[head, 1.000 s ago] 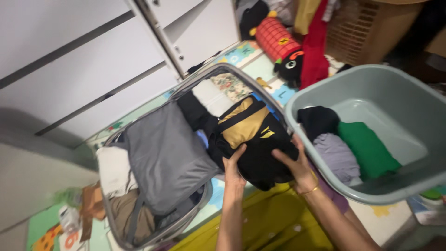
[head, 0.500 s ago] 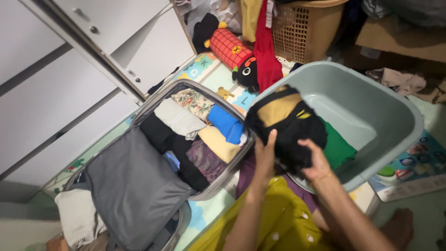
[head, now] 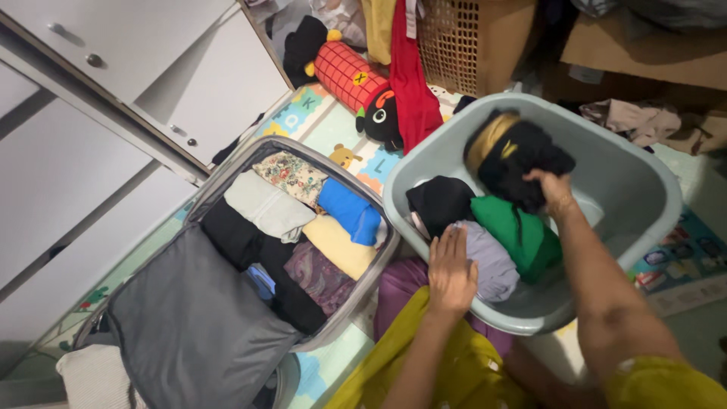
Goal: The person unpacks a suitcase placed on a colorful play mat, removing small items like bottles and packets from the mesh pocket and placing them on the floor. Then the person removes folded clothes from the main compartment and places them into a nearby plastic tub.
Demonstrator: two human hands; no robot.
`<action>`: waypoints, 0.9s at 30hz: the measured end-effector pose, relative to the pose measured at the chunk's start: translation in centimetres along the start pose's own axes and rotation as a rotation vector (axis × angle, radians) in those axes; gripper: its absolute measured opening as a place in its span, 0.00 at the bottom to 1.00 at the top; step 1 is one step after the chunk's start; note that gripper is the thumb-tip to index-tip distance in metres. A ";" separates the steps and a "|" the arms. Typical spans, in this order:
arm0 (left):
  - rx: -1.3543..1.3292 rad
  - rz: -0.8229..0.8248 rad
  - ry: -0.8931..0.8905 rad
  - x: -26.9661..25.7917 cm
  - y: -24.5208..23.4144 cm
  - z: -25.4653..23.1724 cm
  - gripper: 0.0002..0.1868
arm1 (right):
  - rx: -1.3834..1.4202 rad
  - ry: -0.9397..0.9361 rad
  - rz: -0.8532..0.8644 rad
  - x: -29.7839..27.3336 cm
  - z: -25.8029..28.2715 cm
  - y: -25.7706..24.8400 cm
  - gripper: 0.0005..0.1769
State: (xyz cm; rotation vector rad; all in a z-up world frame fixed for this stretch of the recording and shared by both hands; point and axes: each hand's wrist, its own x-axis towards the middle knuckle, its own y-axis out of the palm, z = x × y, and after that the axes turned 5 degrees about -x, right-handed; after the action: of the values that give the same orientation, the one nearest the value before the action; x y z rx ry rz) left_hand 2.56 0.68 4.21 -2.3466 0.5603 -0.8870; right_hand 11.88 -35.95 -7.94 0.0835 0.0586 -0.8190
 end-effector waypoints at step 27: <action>0.166 0.083 -0.050 -1.3 -0.5 0.1 0.30 | -1.347 -0.347 0.294 -6.2 -2.6 10.6 0.34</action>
State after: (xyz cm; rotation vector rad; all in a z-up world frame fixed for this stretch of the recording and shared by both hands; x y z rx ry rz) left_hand 1.84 1.79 3.87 -2.1741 0.5391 -0.8033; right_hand 15.32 -23.99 -9.42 -1.2875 0.2514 -0.3604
